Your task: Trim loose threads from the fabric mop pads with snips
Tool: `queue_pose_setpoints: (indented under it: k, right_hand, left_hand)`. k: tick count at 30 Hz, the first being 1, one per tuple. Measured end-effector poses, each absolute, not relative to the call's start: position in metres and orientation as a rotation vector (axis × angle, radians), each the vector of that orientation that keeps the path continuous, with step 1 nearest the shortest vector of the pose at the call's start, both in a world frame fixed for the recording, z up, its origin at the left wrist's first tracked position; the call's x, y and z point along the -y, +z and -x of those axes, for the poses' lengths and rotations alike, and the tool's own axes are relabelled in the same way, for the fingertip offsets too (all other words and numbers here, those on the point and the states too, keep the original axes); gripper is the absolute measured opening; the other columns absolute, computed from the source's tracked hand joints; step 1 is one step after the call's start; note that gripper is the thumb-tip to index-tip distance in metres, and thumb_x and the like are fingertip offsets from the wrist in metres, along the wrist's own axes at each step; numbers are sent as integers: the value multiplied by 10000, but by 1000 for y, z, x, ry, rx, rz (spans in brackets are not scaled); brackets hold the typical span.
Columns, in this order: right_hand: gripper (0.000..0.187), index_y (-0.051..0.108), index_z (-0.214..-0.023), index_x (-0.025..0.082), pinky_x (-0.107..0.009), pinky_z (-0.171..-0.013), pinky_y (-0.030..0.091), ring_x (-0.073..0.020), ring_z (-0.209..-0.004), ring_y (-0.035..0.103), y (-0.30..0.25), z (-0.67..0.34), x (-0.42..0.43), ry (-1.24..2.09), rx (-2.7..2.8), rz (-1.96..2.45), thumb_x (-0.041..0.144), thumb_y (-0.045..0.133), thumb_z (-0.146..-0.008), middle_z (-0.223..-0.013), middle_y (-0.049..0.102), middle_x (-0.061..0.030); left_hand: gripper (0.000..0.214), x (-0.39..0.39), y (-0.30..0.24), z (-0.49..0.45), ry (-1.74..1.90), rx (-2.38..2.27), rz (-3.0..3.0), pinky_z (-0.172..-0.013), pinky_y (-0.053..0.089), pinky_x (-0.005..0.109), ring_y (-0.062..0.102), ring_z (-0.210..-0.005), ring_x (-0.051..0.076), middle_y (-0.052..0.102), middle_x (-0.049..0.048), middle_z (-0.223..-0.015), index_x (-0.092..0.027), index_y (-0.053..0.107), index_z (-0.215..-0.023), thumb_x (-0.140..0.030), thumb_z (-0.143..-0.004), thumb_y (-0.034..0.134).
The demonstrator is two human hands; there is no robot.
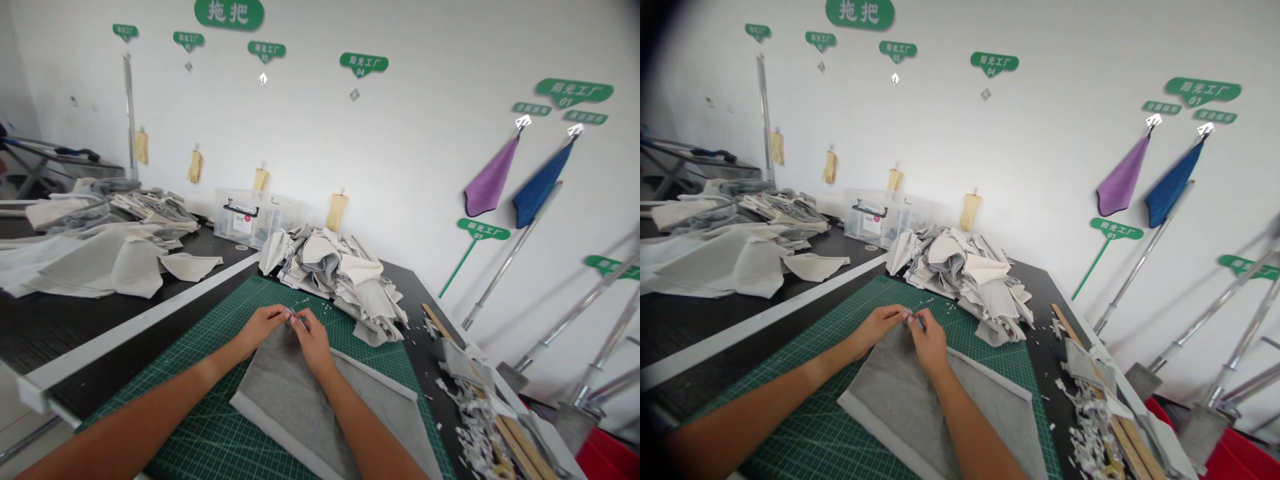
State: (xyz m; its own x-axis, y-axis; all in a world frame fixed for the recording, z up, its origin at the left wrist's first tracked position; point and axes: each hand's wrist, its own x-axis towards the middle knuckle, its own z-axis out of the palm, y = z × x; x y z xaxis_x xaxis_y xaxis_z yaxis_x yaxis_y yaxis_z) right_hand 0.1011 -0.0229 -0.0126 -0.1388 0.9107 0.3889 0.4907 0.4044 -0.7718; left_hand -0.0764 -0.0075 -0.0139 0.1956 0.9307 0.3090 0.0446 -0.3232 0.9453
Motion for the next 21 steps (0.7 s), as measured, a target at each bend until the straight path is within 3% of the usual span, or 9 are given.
queue_pose_setpoints:
  k: [5,21]
  right_hand:
    - [376,601,-911,242,-214,-609,311,-132,-673,549,-10,-100,27,508,1875,1228,570,435,-989,-713,578,52]
    - [427,548,-999,276,-227,-629,314,-153,-699,612,-6,-100,32,446,1973,1364,587,258,-1038,-728,606,43]
  left_hand:
    - [361,6,-14,78,1230,-946,-1655,-851,475,285,649,-942,213,742,62,-989,-157,738,-1008,-451,-915,552]
    - [395,0,-16,83,1245,-1028,-1967,-811,465,262,640,-873,185,730,40,-933,-170,710,-989,-428,-995,411]
